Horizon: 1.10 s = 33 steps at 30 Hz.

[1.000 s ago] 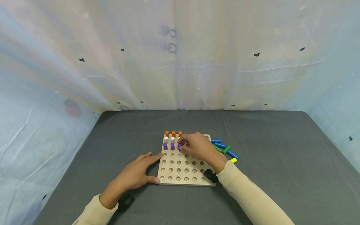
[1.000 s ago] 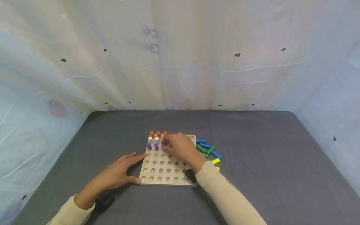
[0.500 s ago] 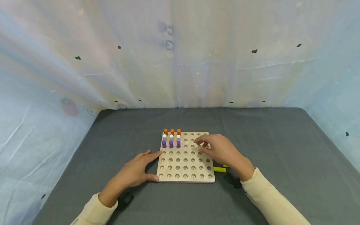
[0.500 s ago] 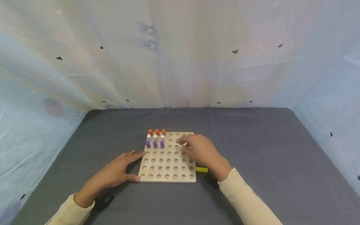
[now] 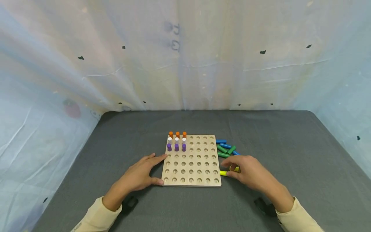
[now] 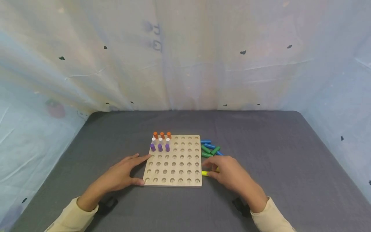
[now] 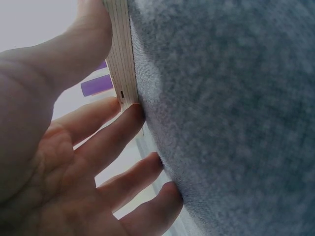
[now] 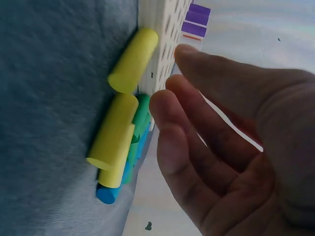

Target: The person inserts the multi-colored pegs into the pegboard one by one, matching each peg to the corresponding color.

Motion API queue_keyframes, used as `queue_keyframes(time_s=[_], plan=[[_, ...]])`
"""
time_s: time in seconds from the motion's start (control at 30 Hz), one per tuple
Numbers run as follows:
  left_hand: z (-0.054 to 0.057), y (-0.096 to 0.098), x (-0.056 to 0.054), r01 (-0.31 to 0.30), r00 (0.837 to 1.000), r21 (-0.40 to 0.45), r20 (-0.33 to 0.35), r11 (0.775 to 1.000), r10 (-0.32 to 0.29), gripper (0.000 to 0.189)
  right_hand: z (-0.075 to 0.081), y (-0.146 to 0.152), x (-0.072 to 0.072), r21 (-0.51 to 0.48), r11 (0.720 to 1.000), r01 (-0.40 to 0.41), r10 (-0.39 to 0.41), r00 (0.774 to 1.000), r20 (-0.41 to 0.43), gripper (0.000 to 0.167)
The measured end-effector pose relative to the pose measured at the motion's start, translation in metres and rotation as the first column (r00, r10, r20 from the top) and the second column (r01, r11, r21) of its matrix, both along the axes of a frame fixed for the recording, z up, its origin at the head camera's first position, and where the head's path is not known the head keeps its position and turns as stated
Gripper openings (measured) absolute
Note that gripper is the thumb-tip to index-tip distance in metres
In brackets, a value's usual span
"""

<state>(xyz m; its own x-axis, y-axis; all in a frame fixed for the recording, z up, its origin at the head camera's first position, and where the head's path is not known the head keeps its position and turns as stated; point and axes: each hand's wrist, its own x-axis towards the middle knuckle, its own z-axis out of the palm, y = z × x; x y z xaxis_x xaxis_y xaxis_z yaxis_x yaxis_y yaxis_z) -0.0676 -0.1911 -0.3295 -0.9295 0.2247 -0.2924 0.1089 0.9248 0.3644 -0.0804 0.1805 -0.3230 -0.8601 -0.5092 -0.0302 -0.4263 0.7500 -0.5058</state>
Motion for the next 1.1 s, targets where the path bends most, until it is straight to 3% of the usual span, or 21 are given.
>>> queue_keyframes(time_s=[0.13,0.6,0.77,1.1], plan=[[0.001,0.0,0.0,-0.003,1.0,0.001,0.004,1.0,0.003,0.096,-0.004,0.002,0.003,-0.015,1.0,-0.007,0.007,1.0,0.008,0.028],[0.001,0.0,0.0,0.002,1.0,0.0,0.001,1.0,-0.002,0.096,-0.017,-0.007,0.005,0.071,0.997,0.01,-0.003,0.995,-0.104,0.029],[0.002,0.0,0.001,-0.006,1.0,0.002,0.014,1.0,0.006,0.096,-0.018,-0.009,0.006,0.086,0.996,0.008,0.005,0.988,-0.153,0.029],[0.002,0.0,0.0,-0.005,1.0,0.003,0.026,1.0,0.005,0.095,-0.017,-0.007,0.007,0.063,0.998,-0.013,0.024,0.985,-0.171,0.028]])
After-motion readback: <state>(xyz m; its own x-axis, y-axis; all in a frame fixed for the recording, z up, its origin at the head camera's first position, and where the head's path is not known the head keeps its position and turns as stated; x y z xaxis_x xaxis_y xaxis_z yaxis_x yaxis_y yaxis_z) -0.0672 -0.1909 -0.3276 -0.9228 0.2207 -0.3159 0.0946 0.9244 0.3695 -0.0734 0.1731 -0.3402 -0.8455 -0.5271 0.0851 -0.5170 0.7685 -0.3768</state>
